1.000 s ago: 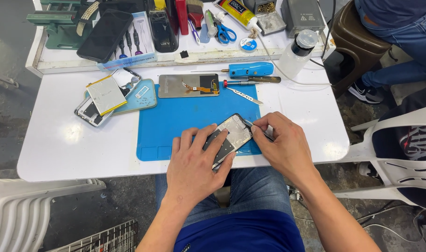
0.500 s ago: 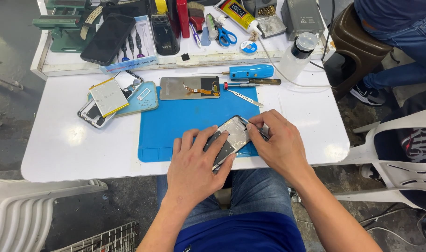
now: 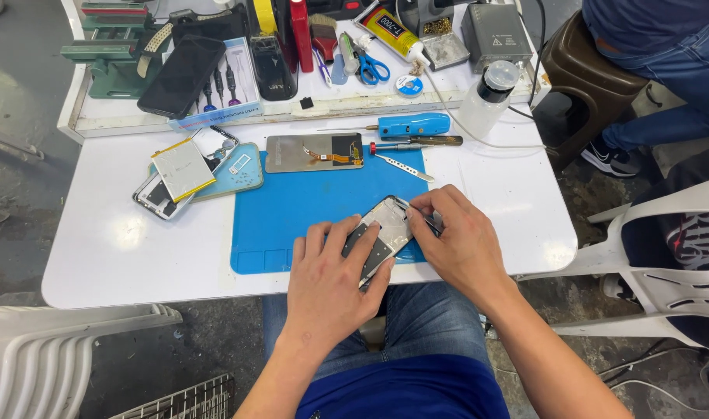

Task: The person is repairing a mobile phone by disassembling it, removing adhesive tape, and securing internal components using a screwdriver.

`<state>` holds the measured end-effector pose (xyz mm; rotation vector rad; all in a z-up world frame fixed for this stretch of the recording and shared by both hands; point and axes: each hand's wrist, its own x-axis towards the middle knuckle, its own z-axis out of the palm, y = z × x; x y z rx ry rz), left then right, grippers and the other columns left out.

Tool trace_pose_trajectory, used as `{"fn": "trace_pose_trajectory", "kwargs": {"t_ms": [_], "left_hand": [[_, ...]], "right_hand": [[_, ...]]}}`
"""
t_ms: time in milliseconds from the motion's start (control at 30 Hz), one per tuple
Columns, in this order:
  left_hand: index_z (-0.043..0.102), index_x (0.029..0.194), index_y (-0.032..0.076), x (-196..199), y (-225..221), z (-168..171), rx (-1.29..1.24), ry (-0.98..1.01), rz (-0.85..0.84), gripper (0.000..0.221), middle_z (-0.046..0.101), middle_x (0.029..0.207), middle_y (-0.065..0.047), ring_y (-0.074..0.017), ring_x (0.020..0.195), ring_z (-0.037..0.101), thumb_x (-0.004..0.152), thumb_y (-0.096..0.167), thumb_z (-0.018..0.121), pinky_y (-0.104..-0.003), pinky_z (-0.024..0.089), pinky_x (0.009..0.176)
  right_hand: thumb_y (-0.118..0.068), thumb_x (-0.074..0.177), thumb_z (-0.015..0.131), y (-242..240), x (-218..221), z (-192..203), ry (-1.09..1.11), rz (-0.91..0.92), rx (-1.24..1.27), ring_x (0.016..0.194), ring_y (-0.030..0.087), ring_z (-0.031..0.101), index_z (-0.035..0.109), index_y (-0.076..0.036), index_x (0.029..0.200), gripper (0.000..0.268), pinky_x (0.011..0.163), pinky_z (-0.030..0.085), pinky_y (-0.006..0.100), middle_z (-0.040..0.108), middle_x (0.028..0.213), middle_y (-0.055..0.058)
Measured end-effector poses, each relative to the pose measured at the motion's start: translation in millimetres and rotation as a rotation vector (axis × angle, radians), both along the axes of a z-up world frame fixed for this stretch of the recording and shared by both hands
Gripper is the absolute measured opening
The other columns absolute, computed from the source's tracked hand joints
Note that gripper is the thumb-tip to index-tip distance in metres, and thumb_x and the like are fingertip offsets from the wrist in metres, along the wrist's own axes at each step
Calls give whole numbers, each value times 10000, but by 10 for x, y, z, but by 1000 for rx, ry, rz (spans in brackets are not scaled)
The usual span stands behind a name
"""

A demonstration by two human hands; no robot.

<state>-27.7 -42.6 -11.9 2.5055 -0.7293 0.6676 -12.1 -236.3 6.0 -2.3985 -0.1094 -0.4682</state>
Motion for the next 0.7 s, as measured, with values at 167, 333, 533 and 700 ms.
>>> {"fn": "trace_pose_trajectory", "kwargs": {"t_ms": [167, 333, 533, 700], "left_hand": [[714, 1254, 138, -47, -10, -38, 50, -33, 16, 435, 650, 1291, -98, -345, 1080, 568, 991, 460, 584, -479, 466, 767], [726, 1225, 150, -53, -26, -49, 50, -27, 27, 422, 663, 1243, -87, -331, 1061, 577, 978, 468, 601, -465, 471, 743], [725, 1225, 158, -35, -40, -95, 52, -53, 37, 420, 663, 1242, -81, -326, 1076, 571, 964, 468, 618, -462, 467, 755], [734, 1220, 151, -49, -30, -95, 46, -59, 30, 423, 664, 1241, -77, -322, 1071, 571, 967, 467, 610, -459, 465, 748]], "right_hand": [[-254, 987, 621, -58, -14, -119, 79, 8, -44, 745, 201, 628, 699, -147, 1058, 150, 582, 478, 391, 636, 944, -4], [-259, 983, 602, -70, -21, -135, 90, 24, -45, 725, 198, 642, 678, -154, 1042, 143, 562, 480, 390, 655, 965, -18], [-269, 980, 587, -60, -21, -96, 155, -5, -29, 663, 204, 587, 670, -157, 1007, 142, 535, 438, 394, 643, 937, -31], [-267, 967, 589, -69, -51, -76, 162, -11, 16, 682, 194, 595, 680, -163, 971, 139, 591, 455, 388, 662, 927, -39]]}}
